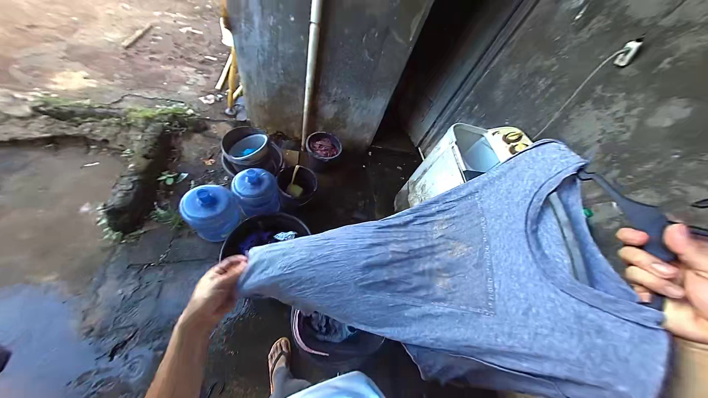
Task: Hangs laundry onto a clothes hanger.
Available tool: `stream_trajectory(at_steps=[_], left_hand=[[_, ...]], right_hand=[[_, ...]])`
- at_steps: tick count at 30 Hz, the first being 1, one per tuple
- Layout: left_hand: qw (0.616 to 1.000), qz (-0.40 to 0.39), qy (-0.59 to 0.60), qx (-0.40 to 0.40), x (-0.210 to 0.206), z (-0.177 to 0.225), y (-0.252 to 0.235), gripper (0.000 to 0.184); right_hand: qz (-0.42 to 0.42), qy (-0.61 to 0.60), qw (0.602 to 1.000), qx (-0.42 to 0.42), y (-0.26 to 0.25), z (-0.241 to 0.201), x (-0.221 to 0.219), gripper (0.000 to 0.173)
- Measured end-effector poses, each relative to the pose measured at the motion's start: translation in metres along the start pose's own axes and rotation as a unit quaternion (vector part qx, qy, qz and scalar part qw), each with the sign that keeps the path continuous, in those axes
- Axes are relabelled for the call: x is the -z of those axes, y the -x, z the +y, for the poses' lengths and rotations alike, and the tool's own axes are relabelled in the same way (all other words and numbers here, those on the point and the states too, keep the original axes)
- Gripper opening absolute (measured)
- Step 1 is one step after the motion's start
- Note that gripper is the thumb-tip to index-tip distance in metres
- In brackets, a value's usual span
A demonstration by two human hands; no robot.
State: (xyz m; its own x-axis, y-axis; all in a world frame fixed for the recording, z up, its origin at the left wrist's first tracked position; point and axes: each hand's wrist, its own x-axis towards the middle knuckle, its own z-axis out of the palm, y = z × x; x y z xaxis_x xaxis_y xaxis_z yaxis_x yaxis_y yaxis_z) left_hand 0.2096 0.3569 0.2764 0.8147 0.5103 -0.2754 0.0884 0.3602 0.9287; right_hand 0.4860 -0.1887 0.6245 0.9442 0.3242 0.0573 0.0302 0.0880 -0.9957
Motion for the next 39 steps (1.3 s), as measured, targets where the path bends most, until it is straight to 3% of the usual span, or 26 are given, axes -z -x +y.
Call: stream_trajectory(at_steps=[1, 3, 4, 6, 9, 11, 13, 14, 16, 19, 21, 24, 25, 28, 30, 31, 33, 35, 36, 37, 39], left_hand=[[0.983, 0.006, -0.173, 0.057, 0.001, -0.019, -0.004, 0.014], [0.857, -0.043, -0.480, 0.183, 0.001, -0.048, -0.017, 0.039], [0.821, -0.049, -0.533, 0.198, -0.001, -0.044, -0.022, 0.045], [0.863, 0.001, -0.498, 0.088, 0.000, -0.011, -0.028, 0.042], [0.952, 0.105, -0.273, -0.084, -0.010, 0.017, -0.026, 0.023], [0.985, 0.083, -0.139, -0.054, -0.013, 0.000, -0.026, 0.017], [0.969, 0.040, -0.242, 0.029, -0.003, -0.029, -0.033, 0.023], [0.951, 0.036, -0.306, 0.034, 0.004, -0.032, -0.033, 0.027], [0.941, 0.075, -0.323, -0.059, 0.008, 0.005, -0.035, 0.028], [0.951, 0.159, -0.191, -0.186, 0.000, 0.046, -0.028, 0.019], [0.966, 0.143, -0.154, -0.152, 0.001, 0.035, -0.036, 0.017], [0.934, 0.033, -0.351, -0.058, 0.012, 0.014, -0.045, 0.026], [0.930, 0.048, -0.355, -0.079, 0.013, 0.031, -0.041, 0.024], [0.931, 0.136, -0.208, -0.268, 0.012, 0.108, -0.012, 0.018], [0.910, 0.179, -0.125, -0.354, 0.017, 0.118, 0.001, 0.017], [0.899, 0.209, -0.125, -0.364, 0.022, 0.102, 0.001, 0.018], [0.885, 0.254, -0.281, -0.270, 0.038, 0.025, -0.010, 0.029], [0.850, 0.203, -0.483, -0.056, 0.057, -0.035, -0.014, 0.032], [0.836, 0.155, -0.525, 0.023, 0.063, -0.029, -0.016, 0.033], [0.842, 0.132, -0.522, 0.028, 0.062, 0.009, -0.029, 0.034], [0.872, 0.151, -0.454, -0.100, 0.051, 0.093, -0.023, 0.035]], right_hand=[[0.031, 0.003, 0.999, 0.021, 0.000, 0.008, -0.003, 0.035], [0.033, 0.001, 0.999, 0.010, 0.000, 0.019, -0.006, 0.036], [0.025, -0.003, 1.000, -0.005, 0.000, 0.021, -0.010, 0.037], [0.011, -0.002, 1.000, -0.029, 0.009, 0.024, -0.023, 0.035], [0.012, 0.005, 0.999, -0.042, 0.029, 0.039, -0.042, 0.031], [0.047, 0.005, 0.998, -0.035, 0.033, 0.059, -0.043, 0.027], [0.099, 0.005, 0.995, -0.018, 0.029, 0.079, -0.033, 0.026], [0.117, 0.010, 0.993, -0.014, 0.028, 0.085, -0.025, 0.026], [0.139, 0.009, 0.990, -0.007, 0.027, 0.091, -0.016, 0.026], [0.144, 0.012, 0.989, -0.020, 0.045, 0.098, -0.013, 0.027], [0.139, -0.003, 0.990, -0.016, 0.049, 0.111, -0.020, 0.027], [0.154, -0.008, 0.988, -0.015, 0.042, 0.132, -0.037, 0.025], [0.164, -0.003, 0.986, -0.016, 0.038, 0.133, -0.041, 0.024], [0.195, 0.012, 0.980, -0.027, 0.044, 0.134, -0.048, 0.024], [0.200, 0.015, 0.979, -0.023, 0.049, 0.139, -0.049, 0.024], [0.204, 0.007, 0.979, -0.021, 0.052, 0.145, -0.049, 0.023], [0.210, -0.010, 0.977, -0.025, 0.048, 0.161, -0.046, 0.021], [0.225, -0.007, 0.973, -0.043, 0.044, 0.175, -0.043, 0.021], [0.221, 0.002, 0.974, -0.051, 0.042, 0.175, -0.043, 0.022], [0.208, 0.006, 0.977, -0.042, 0.033, 0.171, -0.048, 0.023], [0.176, 0.027, 0.983, -0.043, 0.031, 0.166, -0.059, 0.024]])
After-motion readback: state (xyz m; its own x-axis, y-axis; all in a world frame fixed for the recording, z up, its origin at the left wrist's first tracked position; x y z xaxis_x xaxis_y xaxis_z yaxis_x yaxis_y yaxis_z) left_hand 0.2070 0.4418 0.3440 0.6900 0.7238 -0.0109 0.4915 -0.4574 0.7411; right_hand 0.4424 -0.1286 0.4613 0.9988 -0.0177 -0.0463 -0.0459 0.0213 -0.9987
